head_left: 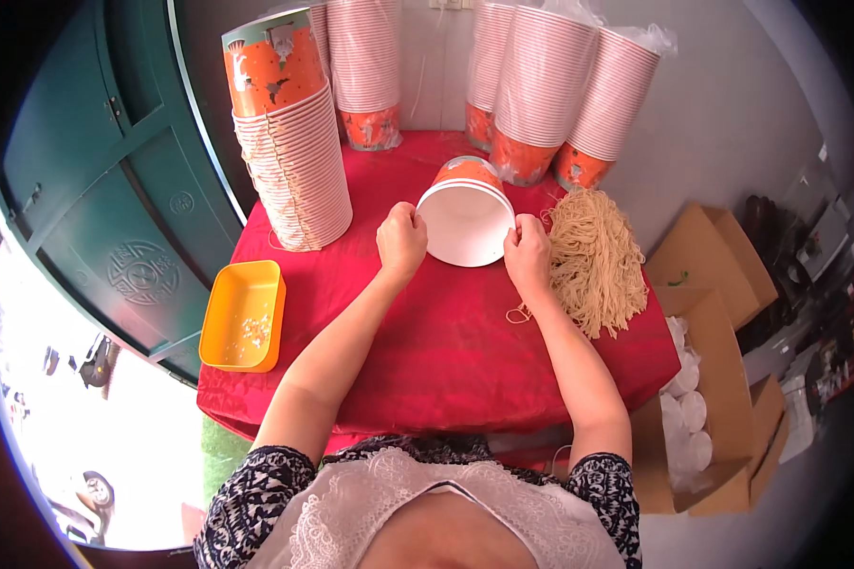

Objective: Threading elastic strings into pre-punched holes of paper buckets to create handles.

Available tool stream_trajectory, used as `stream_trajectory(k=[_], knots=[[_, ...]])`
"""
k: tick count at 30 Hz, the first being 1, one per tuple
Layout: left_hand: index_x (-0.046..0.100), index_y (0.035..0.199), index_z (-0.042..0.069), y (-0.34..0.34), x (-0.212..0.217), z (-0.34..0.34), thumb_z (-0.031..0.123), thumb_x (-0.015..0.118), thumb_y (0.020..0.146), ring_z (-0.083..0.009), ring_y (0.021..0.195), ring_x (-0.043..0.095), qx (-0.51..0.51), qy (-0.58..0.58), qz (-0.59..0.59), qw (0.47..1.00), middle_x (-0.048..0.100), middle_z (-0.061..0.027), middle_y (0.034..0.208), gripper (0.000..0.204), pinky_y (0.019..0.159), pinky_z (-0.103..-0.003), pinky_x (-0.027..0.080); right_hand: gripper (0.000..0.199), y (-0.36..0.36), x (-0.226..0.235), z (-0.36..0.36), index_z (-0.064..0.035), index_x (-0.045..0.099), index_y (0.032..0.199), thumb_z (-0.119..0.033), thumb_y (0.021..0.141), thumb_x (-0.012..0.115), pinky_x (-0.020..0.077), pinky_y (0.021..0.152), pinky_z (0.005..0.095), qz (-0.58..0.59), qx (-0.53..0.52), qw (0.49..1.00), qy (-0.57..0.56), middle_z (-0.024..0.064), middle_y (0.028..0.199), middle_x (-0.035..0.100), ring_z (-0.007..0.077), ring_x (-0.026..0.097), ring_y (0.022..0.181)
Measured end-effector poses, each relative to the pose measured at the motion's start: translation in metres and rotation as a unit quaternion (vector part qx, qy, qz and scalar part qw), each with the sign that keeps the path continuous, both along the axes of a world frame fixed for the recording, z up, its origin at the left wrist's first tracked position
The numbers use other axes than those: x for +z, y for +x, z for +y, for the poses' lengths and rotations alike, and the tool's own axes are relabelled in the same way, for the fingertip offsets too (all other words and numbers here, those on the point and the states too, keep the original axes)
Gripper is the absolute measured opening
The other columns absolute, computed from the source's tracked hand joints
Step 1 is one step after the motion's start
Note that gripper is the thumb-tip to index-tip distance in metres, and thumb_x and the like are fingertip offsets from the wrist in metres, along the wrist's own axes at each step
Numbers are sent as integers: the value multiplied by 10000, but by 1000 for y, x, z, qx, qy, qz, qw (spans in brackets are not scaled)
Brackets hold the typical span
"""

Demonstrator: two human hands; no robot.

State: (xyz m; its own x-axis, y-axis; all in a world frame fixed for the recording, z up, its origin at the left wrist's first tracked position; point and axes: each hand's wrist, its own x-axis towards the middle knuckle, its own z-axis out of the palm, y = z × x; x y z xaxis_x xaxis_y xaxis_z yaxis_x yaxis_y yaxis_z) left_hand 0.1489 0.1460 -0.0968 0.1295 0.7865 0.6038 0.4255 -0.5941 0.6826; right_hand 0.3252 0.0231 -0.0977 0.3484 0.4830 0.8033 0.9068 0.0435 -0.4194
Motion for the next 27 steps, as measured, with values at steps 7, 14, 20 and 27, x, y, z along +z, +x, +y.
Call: stream_trajectory(k=[7, 14, 20, 27], knots=[[654, 1250, 84, 15, 23, 3, 44, 546, 817, -415, 889, 677, -60, 10, 54, 997, 691, -238, 981, 448, 810, -510, 541, 466, 29, 2, 15, 28, 548, 1305, -8, 841, 515, 518, 902, 488, 11, 46, 998, -40, 262, 1188, 638, 418, 640, 1053], [636, 1270, 80, -6, 50, -10, 53, 528, 787, -402, 901, 686, -164, -6, 36, 986, 696, -242, 952, 496, 809, -474, 549, 454, 22, 22, -16, 15, 565, 1315, -103, 879, 519, 521, 910, 457, 128, 120, 982, -64, 258, 1195, 646, 398, 654, 1063], [603, 1290, 3, -28, 53, -4, 33, 513, 781, -313, 805, 719, -244, -5, -11, 970, 709, -221, 864, 517, 758, -406, 558, 412, 9, 37, -30, 37, 618, 1267, -275, 1032, 486, 546, 685, 337, 356, 304, 883, 25, 100, 864, 715, 188, 678, 758], [592, 1289, -44, -45, 55, -8, -17, 478, 804, -133, 601, 589, -310, -116, -61, 942, 655, -74, 811, 499, 551, -308, 502, 267, 14, 27, -29, 37, 667, 1132, -146, 996, 528, 485, 494, 280, 304, 182, 920, -169, 75, 723, 658, 113, 589, 551]])
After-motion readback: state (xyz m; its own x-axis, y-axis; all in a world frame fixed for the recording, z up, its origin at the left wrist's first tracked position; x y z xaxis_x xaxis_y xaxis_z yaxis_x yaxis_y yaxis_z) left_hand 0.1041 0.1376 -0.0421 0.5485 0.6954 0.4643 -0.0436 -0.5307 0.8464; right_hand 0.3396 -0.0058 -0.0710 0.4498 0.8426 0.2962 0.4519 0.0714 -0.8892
